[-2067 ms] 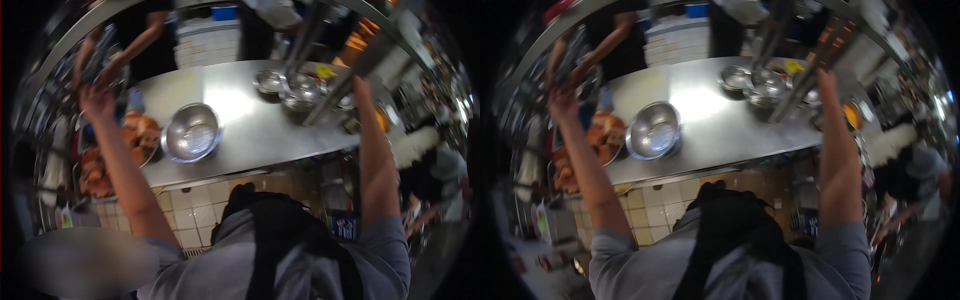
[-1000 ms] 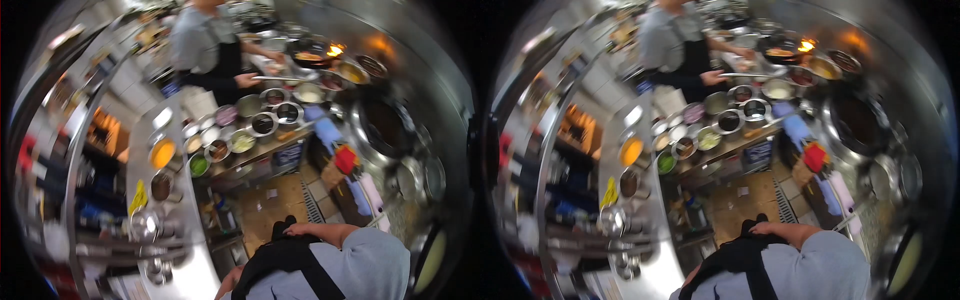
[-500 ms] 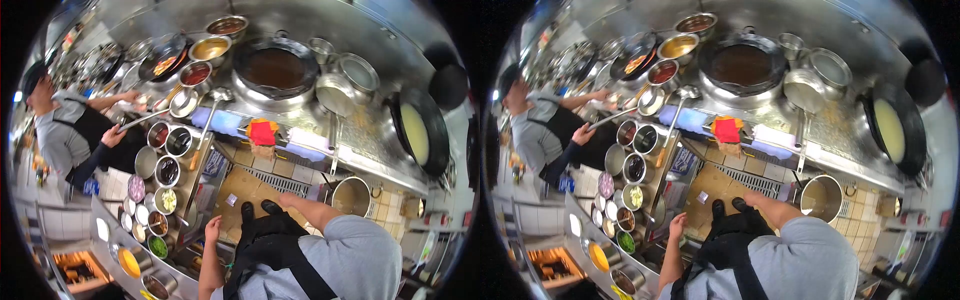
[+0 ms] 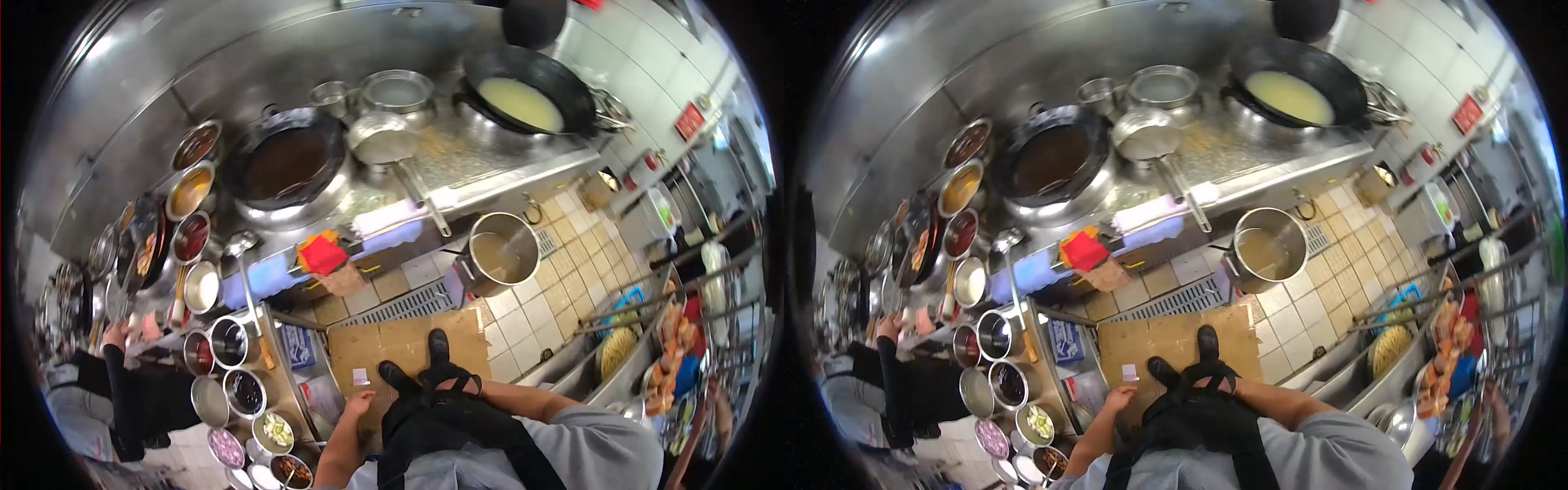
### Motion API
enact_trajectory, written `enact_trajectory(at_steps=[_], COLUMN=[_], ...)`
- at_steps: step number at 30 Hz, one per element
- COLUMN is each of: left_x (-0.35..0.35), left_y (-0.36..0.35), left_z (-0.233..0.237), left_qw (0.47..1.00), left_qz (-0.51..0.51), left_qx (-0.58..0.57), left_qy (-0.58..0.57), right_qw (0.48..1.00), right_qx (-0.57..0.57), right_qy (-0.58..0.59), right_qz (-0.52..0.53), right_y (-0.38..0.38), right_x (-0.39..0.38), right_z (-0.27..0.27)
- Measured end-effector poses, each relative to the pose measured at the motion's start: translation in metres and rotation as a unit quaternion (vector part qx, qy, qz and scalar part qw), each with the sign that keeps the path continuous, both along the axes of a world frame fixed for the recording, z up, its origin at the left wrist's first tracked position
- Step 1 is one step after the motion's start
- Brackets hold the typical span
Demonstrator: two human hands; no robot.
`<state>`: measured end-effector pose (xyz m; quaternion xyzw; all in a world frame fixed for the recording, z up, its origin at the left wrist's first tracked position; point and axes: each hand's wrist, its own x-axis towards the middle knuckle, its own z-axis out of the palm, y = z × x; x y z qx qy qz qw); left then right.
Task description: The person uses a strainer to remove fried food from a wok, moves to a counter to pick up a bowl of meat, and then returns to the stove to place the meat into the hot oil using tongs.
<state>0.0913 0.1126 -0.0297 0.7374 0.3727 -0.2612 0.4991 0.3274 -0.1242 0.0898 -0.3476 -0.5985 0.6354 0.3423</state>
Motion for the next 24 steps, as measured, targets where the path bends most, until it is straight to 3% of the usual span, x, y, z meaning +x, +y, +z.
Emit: enact_trajectory(at_steps=[1,2,3,4,6,7,8,10,11,12,13,14,16,20,21,22,23,24], left_x=[0.009,0.015,0.018,0.022,0.057,0.075,0.088,0.118,0.139,0.155,0.159,0.171,0.187,0.181,0.175,0.171,0.16,0.156], left_y=[0.001,0.002,0.0,-0.001,0.002,0.003,0.006,-0.002,-0.018,-0.031,-0.034,-0.041,-0.067,-0.112,-0.116,-0.119,-0.102,-0.099], left_z=[-0.002,-0.01,-0.015,-0.013,0.008,0.005,0.007,0.016,0.024,0.031,0.04,0.047,0.062,0.084,0.08,0.077,0.014,0.016], left_qw=[1.0,0.991,0.97,0.966,0.958,0.953,0.944,0.93,0.906,0.942,0.971,0.966,0.97,0.957,0.932,0.899,0.896,0.9], left_qz=[-0.016,-0.111,-0.203,-0.222,-0.261,-0.283,-0.314,-0.348,-0.403,-0.321,-0.223,-0.243,-0.194,-0.257,-0.335,-0.409,-0.408,-0.415], left_qx=[0.002,0.053,0.102,0.096,0.092,0.087,0.084,0.092,0.091,0.031,-0.024,-0.009,-0.088,-0.083,-0.05,-0.017,-0.059,-0.029], left_qy=[-0.01,-0.053,-0.09,-0.091,-0.071,-0.061,-0.05,-0.076,-0.09,-0.092,-0.082,-0.086,-0.112,-0.106,-0.131,-0.157,-0.165,-0.128], right_qw=[0.999,0.979,0.93,0.843,0.777,0.788,0.761,0.742,0.742,0.755,0.736,0.726,0.739,0.72,0.717,0.736,0.743,0.619], right_qx=[0.004,-0.157,-0.272,-0.38,-0.276,-0.282,-0.303,-0.278,-0.249,-0.214,-0.204,-0.186,-0.18,-0.137,-0.135,-0.079,-0.02,0.088], right_qy=[0.018,0.01,0.091,0.185,0.374,0.22,0.067,0.028,0.048,0.063,0.058,0.066,0.162,0.158,0.161,0.048,-0.065,-0.206], right_qz=[-0.031,-0.129,-0.232,-0.332,-0.424,-0.501,-0.569,-0.61,-0.62,-0.617,-0.644,-0.659,-0.628,-0.662,-0.665,-0.671,-0.666,-0.753], right_y=[-0.008,-0.026,-0.027,-0.023,-0.043,-0.052,-0.06,-0.096,-0.115,-0.128,-0.137,-0.145,-0.158,-0.166,-0.174,-0.185,-0.195,-0.205], right_x=[0.002,0.001,0.009,0.012,0.022,0.029,0.029,0.022,0.018,0.018,0.012,0.013,0.015,-0.002,-0.001,0.003,0.009,0.014], right_z=[0.002,0.0,0.035,0.078,0.084,0.093,0.099,0.099,0.108,0.114,0.113,0.101,0.066,0.076,0.073,0.071,0.069,0.068])
